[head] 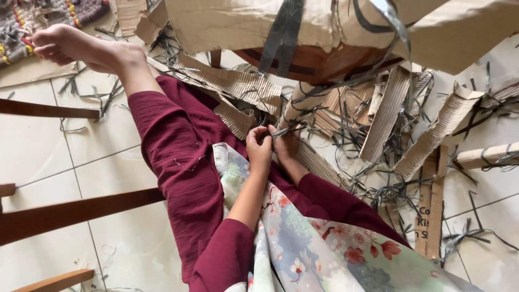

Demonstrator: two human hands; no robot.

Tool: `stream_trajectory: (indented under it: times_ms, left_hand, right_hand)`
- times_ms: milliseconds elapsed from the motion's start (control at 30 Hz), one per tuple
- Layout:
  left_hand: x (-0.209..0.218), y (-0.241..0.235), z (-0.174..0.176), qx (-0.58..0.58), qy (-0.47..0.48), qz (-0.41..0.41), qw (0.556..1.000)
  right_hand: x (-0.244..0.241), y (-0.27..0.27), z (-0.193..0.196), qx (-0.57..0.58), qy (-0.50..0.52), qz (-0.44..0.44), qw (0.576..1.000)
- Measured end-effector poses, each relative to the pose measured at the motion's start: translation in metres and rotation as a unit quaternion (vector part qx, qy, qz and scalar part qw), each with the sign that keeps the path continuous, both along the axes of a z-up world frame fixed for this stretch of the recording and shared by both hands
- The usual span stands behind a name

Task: Wrapping the legs of a wooden chair with corrugated cardboard and securing it with ties

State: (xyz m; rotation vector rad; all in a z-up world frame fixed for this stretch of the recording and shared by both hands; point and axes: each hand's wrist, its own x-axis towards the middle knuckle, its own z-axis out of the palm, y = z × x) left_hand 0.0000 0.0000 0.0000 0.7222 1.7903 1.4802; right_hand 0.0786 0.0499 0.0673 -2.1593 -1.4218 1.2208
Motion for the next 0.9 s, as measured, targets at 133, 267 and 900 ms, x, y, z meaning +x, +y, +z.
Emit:
stream_trajectory:
  times_ms: [133, 267, 900]
  left_hand:
    - [0.002, 0.000, -0.014, 0.003, 0.015, -0.011, 1.000]
    - [-0.002, 0.002, -0.009, 0.013, 0.005, -0.006, 1.000]
    - [0.012, 0.009, 0.035, -0.337, 0.366, -0.315, 0.808]
  right_hand:
    - [0.002, 0.007, -0.046, -0.015, -0.035, -0.015, 0.999]
    - [0.013, 0.005, -0.045, -0.029, -0.050, 0.059, 0.997]
    - [0.066, -0.015, -0.007, 0.240, 0.117, -0.172, 0.948]
